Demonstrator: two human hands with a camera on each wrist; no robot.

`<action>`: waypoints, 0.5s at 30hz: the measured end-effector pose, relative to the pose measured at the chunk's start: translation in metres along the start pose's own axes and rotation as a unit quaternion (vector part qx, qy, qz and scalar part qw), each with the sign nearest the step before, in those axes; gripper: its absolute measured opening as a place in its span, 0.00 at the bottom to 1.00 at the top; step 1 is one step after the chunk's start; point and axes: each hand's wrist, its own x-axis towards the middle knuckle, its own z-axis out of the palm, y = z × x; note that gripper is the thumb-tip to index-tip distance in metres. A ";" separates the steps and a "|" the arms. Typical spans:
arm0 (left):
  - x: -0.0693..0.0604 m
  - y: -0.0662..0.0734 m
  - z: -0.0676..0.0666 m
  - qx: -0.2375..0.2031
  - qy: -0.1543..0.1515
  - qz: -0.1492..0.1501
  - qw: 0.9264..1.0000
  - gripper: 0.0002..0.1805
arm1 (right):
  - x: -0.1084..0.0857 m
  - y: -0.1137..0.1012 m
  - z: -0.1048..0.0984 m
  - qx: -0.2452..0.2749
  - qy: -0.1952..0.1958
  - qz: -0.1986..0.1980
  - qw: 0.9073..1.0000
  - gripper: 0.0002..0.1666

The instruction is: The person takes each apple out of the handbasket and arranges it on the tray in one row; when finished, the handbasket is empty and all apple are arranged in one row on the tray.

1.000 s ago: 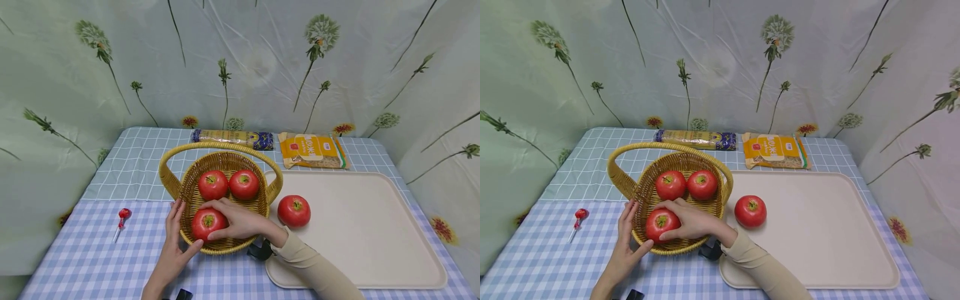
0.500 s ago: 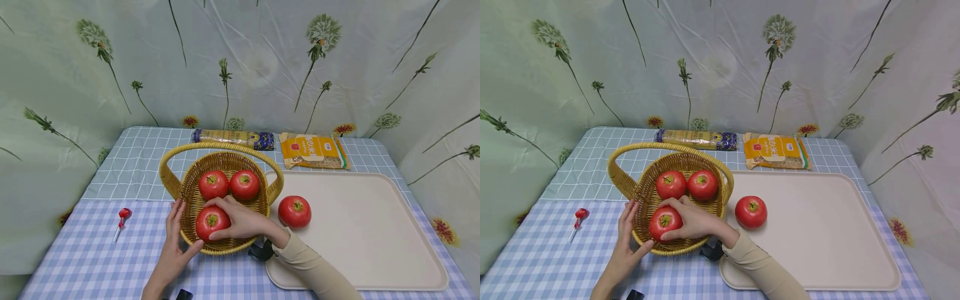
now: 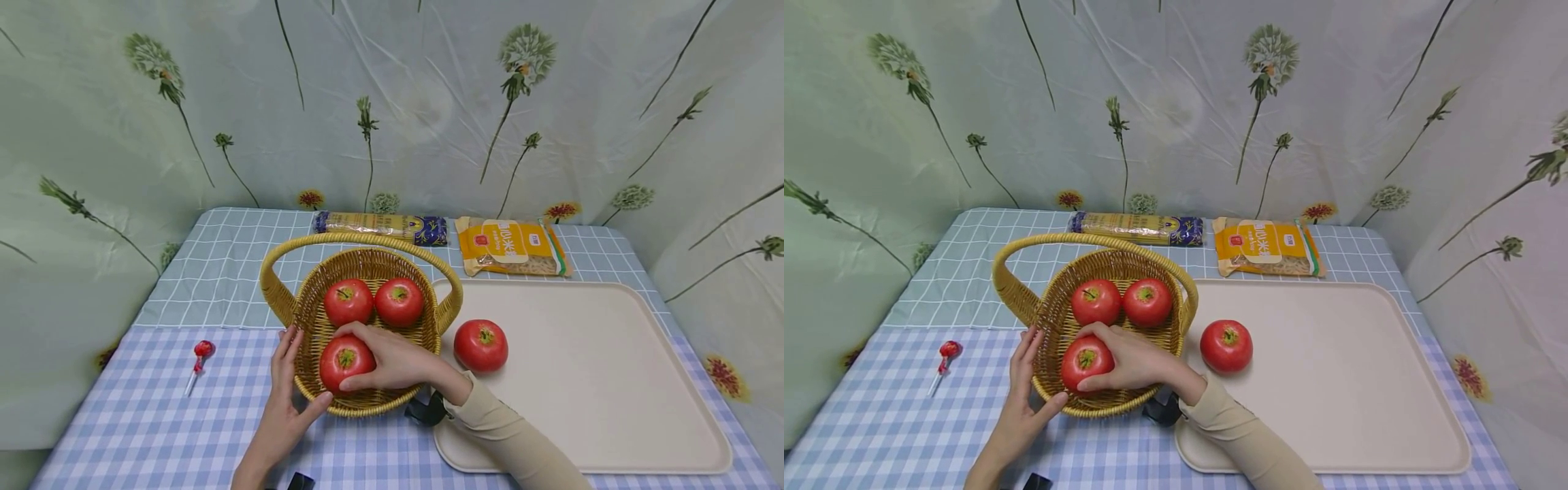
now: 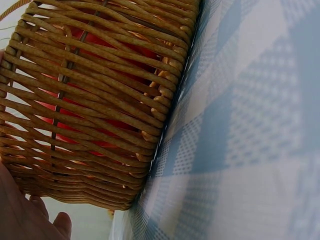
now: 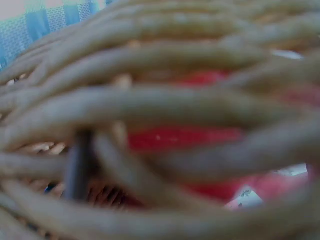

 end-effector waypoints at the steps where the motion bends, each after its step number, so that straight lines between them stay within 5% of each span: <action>1: 0.000 0.000 0.000 0.001 0.000 0.000 1.000 0.53 | 0.000 0.000 0.000 -0.002 0.003 0.002 1.000 0.38; 15: 0.000 -0.002 0.001 0.007 0.000 0.011 1.000 0.54 | -0.008 -0.006 -0.004 -0.028 0.046 0.030 0.998 0.39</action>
